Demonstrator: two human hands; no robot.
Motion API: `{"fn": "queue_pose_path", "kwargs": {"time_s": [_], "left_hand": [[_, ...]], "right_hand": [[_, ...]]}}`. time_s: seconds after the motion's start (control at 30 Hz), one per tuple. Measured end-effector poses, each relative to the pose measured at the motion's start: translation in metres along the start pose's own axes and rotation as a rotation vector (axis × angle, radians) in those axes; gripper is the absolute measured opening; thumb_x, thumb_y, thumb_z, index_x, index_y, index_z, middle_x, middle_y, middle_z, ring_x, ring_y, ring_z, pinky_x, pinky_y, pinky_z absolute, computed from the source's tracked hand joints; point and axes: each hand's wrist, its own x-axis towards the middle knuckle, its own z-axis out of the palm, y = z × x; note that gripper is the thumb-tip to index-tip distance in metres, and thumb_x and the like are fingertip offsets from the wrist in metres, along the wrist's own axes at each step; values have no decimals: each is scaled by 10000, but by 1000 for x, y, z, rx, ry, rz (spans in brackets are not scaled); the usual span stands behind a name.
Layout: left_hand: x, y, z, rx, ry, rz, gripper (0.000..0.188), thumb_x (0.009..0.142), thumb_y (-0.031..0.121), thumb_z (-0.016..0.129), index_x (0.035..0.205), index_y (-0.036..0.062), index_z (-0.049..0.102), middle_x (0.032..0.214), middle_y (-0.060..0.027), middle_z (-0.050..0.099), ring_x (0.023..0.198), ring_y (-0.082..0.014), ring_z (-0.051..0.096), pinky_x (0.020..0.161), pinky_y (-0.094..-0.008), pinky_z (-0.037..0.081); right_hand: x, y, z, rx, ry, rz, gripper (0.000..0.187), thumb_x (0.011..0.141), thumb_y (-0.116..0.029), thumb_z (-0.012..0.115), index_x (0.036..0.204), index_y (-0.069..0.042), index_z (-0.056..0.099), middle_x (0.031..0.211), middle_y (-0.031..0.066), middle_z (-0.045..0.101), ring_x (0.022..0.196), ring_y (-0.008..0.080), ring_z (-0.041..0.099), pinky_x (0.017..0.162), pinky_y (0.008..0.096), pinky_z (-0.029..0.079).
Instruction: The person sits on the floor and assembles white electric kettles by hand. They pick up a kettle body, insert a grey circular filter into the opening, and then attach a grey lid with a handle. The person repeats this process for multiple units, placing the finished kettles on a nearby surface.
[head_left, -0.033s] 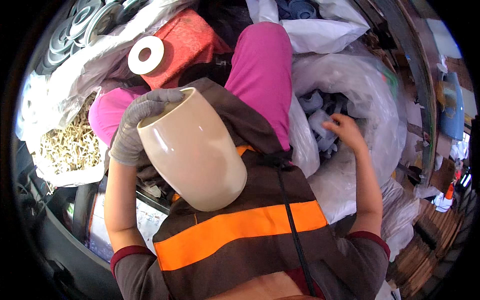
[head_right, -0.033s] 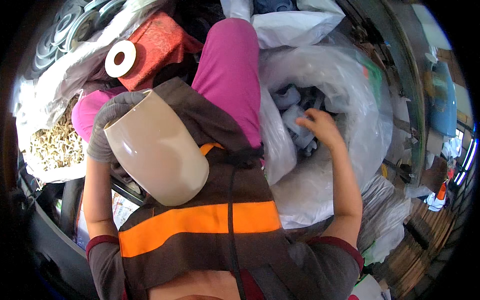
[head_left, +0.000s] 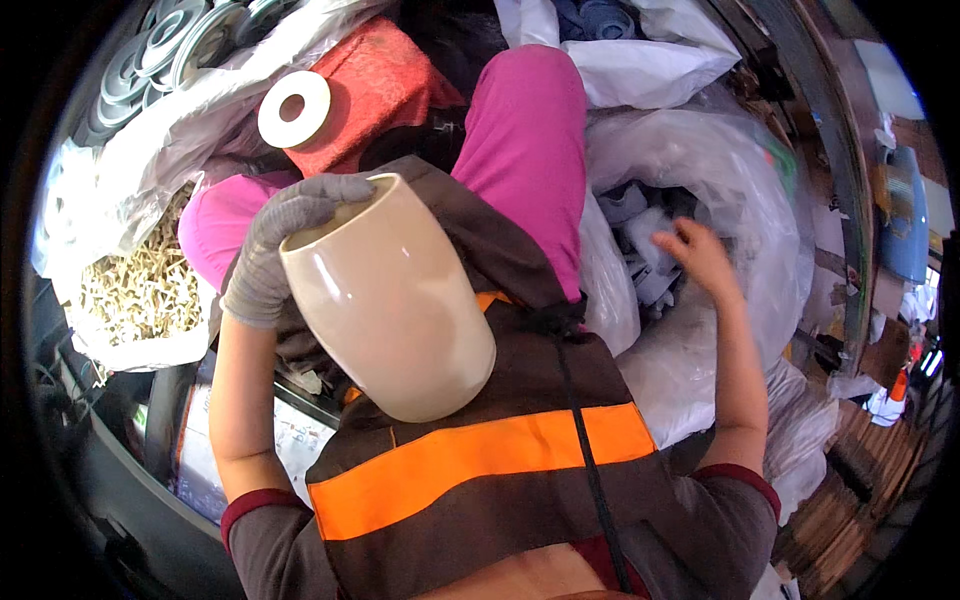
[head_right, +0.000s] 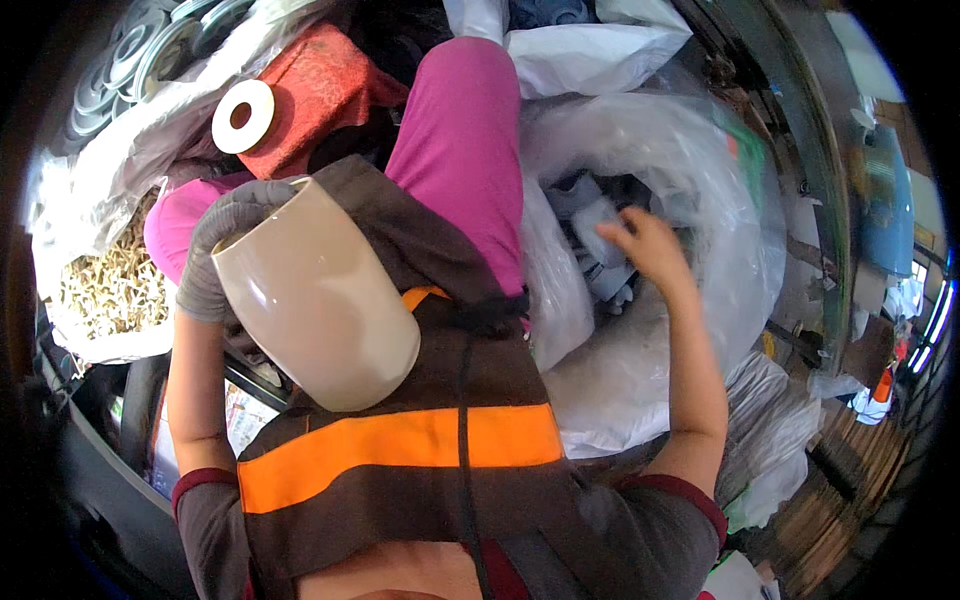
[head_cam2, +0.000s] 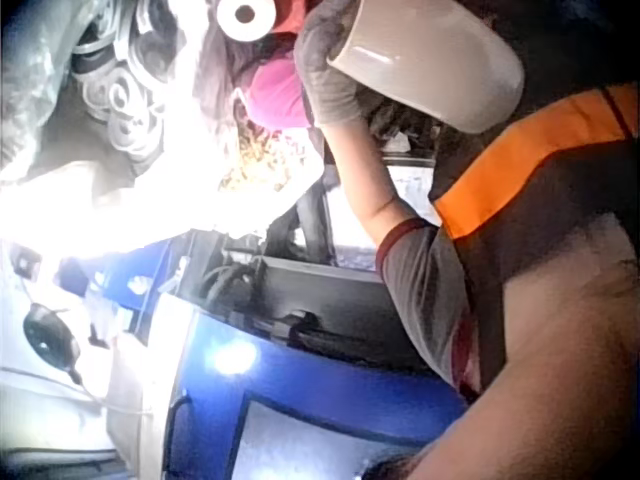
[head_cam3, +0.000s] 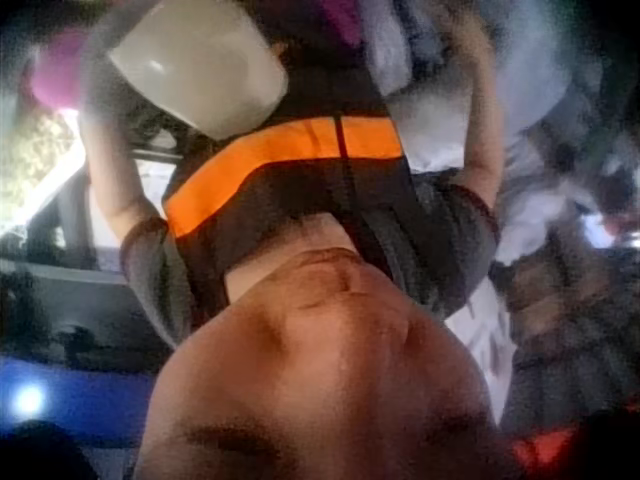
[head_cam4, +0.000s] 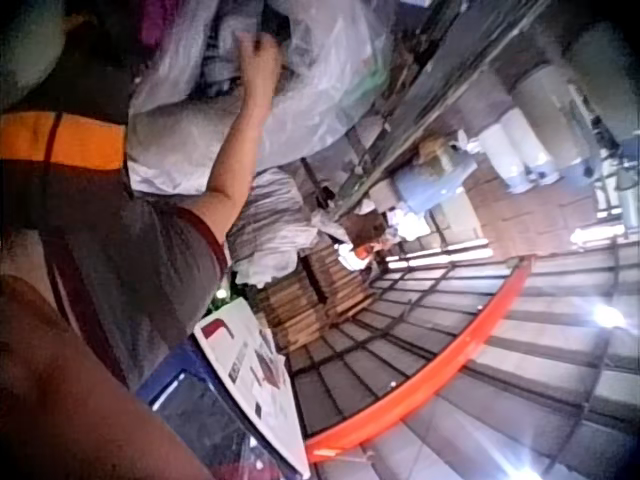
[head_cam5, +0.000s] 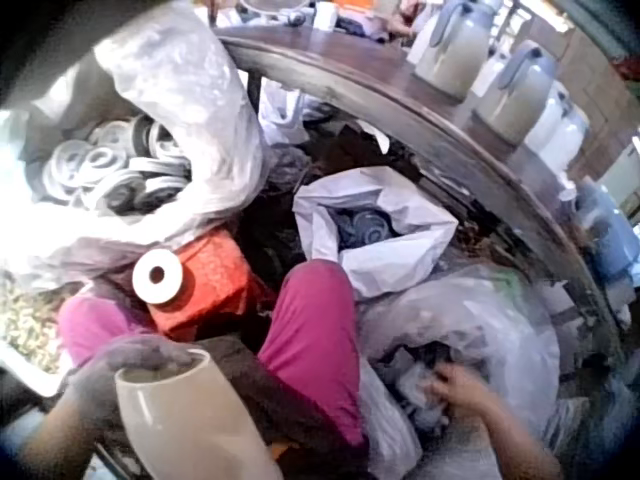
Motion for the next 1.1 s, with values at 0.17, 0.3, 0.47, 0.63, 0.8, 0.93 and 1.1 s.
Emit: {"fn": "queue_pose_path", "kwargs": {"time_s": [0.17, 0.3, 0.47, 0.63, 0.8, 0.93, 1.1], "left_hand": [[16, 21, 18, -169, -139, -55, 439, 813, 186, 539, 1190, -41, 537, 1152, -149, 581, 1070, -223, 557, 966, -302, 411], [29, 35, 52, -166, -204, 26, 652, 812, 184, 625, 1379, 26, 346, 1240, -105, 521, 1138, -191, 500, 993, -306, 374], [36, -4, 16, 82, -167, 371, 538, 871, 302, 609, 1294, 12, 449, 1232, -95, 543, 1142, -152, 511, 955, -296, 433], [0, -7, 4, -350, -171, 119, 453, 898, 282, 577, 1285, 61, 498, 1203, -32, 558, 1086, -99, 504, 951, -284, 407], [-11, -18, -3, -439, -92, 110, 450, 862, 313, 618, 1212, 41, 539, 1123, -45, 601, 1030, -125, 558, 911, -279, 450], [-8, -25, -6, -476, -51, 129, 459, 828, 230, 627, 1226, 30, 513, 1137, -81, 596, 1050, -163, 568, 937, -304, 447], [-8, -24, -1, -661, -26, 58, 470, 821, 176, 560, 1247, -6, 482, 1170, -132, 579, 1072, -222, 564, 959, -343, 436]], "right_hand": [[-23, -118, -72, 32, 398, -153, 494, 851, -480, 566, 820, 12, 590, 714, 161, 585, 657, 239, 550, 623, 361, 420], [-43, -229, -98, 308, 387, -565, 426, 860, -425, 579, 792, -5, 585, 655, 131, 551, 581, 217, 543, 577, 321, 422], [-26, -298, -79, 305, 179, -1171, 367, 884, -375, 541, 918, -19, 623, 946, 99, 614, 880, 184, 567, 807, 298, 433], [26, -248, -6, 855, -368, -1046, 580, 849, -337, 608, 1311, -26, 448, 1109, 79, 567, 1012, 194, 535, 919, 328, 395], [14, -245, 11, 949, -375, -927, 540, 868, -250, 617, 1324, -23, 439, 1038, 56, 564, 940, 122, 534, 839, 272, 413], [16, -258, -16, 881, -125, -767, 404, 905, -191, 571, 1263, -13, 514, 834, 9, 567, 695, 59, 521, 597, 199, 408], [13, -271, -23, 956, -172, -637, 310, 938, -179, 523, 1194, -15, 585, 633, -39, 508, 509, 29, 435, 455, 172, 326]]}}
